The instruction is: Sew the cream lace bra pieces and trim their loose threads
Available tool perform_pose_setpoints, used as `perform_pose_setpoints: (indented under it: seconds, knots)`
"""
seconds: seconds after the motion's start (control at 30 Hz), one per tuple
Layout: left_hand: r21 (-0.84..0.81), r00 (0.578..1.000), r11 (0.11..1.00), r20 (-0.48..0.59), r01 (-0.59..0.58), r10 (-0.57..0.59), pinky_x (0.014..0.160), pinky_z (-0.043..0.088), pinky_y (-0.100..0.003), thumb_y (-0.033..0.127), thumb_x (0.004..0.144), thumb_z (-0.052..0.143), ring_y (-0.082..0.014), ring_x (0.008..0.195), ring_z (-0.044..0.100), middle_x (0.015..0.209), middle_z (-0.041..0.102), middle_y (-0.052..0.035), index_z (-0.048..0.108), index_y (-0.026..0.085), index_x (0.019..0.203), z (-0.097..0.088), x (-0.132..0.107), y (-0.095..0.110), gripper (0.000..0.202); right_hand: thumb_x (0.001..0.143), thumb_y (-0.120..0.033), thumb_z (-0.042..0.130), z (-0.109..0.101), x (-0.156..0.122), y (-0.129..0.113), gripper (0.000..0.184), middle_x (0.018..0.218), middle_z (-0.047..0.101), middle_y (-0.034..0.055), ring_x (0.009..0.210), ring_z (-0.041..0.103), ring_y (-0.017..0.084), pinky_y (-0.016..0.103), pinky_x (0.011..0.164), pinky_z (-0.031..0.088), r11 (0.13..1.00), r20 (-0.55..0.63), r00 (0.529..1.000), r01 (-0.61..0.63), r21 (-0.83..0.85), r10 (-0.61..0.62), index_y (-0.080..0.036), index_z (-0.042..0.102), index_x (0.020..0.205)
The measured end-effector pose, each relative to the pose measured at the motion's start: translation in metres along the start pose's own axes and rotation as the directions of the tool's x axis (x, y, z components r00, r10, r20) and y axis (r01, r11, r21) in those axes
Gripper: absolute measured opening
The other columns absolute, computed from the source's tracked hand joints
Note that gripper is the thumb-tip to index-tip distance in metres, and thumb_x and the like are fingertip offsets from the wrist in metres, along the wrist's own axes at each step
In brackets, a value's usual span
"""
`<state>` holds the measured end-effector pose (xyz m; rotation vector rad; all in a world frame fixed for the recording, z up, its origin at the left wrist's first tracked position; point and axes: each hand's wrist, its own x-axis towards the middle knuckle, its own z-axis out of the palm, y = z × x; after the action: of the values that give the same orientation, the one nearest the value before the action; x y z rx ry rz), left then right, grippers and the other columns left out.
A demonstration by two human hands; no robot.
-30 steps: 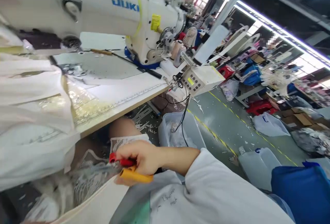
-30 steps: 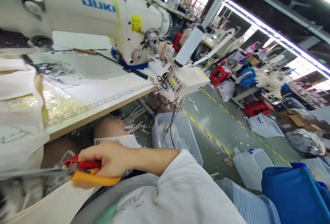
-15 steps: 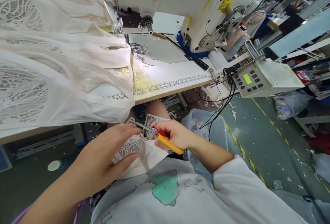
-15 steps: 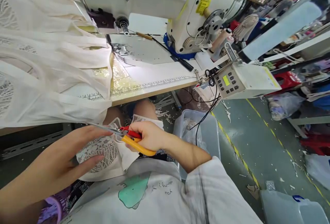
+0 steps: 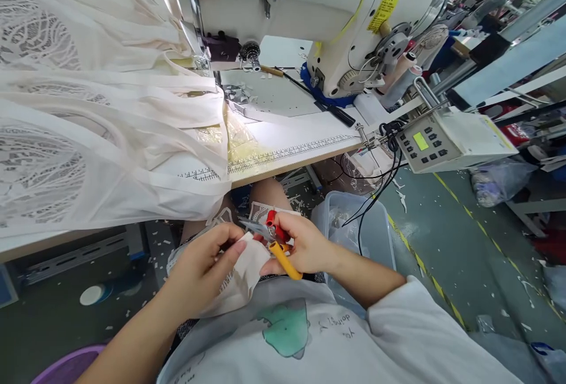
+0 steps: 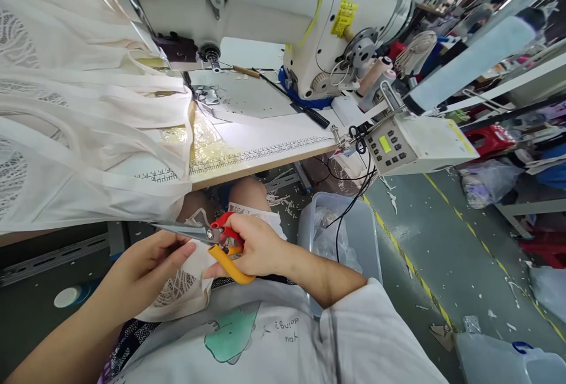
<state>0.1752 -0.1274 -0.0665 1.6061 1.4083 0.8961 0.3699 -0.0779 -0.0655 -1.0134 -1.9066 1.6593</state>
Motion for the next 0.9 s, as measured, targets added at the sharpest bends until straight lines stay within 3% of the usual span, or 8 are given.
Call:
perform_pose_setpoints:
  seconds: [0.17,0.4,0.67,0.9]
  knots:
    - [-0.306,0.989,0.941,0.021,0.143,-0.143,0.058,0.048,-0.023,0.036,0.075,0.063,-0.0158,0.068,0.059,0.072,0.065,-0.0025,0.064,0.02,0.071,-0.007,-0.006,0.0,0.016,0.049,-0.06,0.082,0.012,0.001,0.007,0.064,0.08,0.056,-0.0015,0.062,0.048,0.009,0.025,0.06,0.045,0.985,0.004,0.995,-0.095,0.144,0.095,-0.019,0.051,0.088]
    - [-0.41,0.935,0.864,-0.066,0.292,-0.348,0.051,0.046,-0.021,0.033,0.065,0.075,-0.0134,0.059,0.058,0.066,0.068,-0.0005,0.069,0.02,0.07,-0.018,-0.018,0.003,0.015,0.054,-0.052,0.082,0.026,0.007,0.0,0.054,0.075,0.055,-0.0041,0.062,0.05,0.009,0.023,0.058,0.045,0.935,-0.002,0.996,-0.082,0.344,0.088,-0.02,0.049,0.082]
    - [-0.41,0.917,0.873,-0.175,0.264,-0.359,0.051,0.049,-0.021,0.036,0.059,0.079,-0.0145,0.059,0.06,0.066,0.07,-0.0005,0.072,0.023,0.068,-0.028,-0.023,0.025,0.017,0.061,-0.05,0.079,0.021,0.016,-0.018,0.049,0.066,0.046,-0.0076,0.055,0.04,0.005,0.019,0.05,0.038,0.923,0.009,0.998,0.059,0.38,-0.067,-0.02,0.045,0.078]
    - [-0.412,0.927,0.88,-0.177,0.236,-0.332,0.053,0.049,-0.023,0.039,0.061,0.076,-0.0163,0.061,0.06,0.066,0.069,-0.0015,0.071,0.022,0.067,-0.012,-0.018,0.018,0.018,0.066,-0.056,0.073,0.008,0.008,-0.014,0.049,0.068,0.044,-0.0059,0.058,0.039,0.007,0.02,0.052,0.037,0.987,0.025,0.999,0.043,0.153,-0.047,-0.019,0.042,0.072]
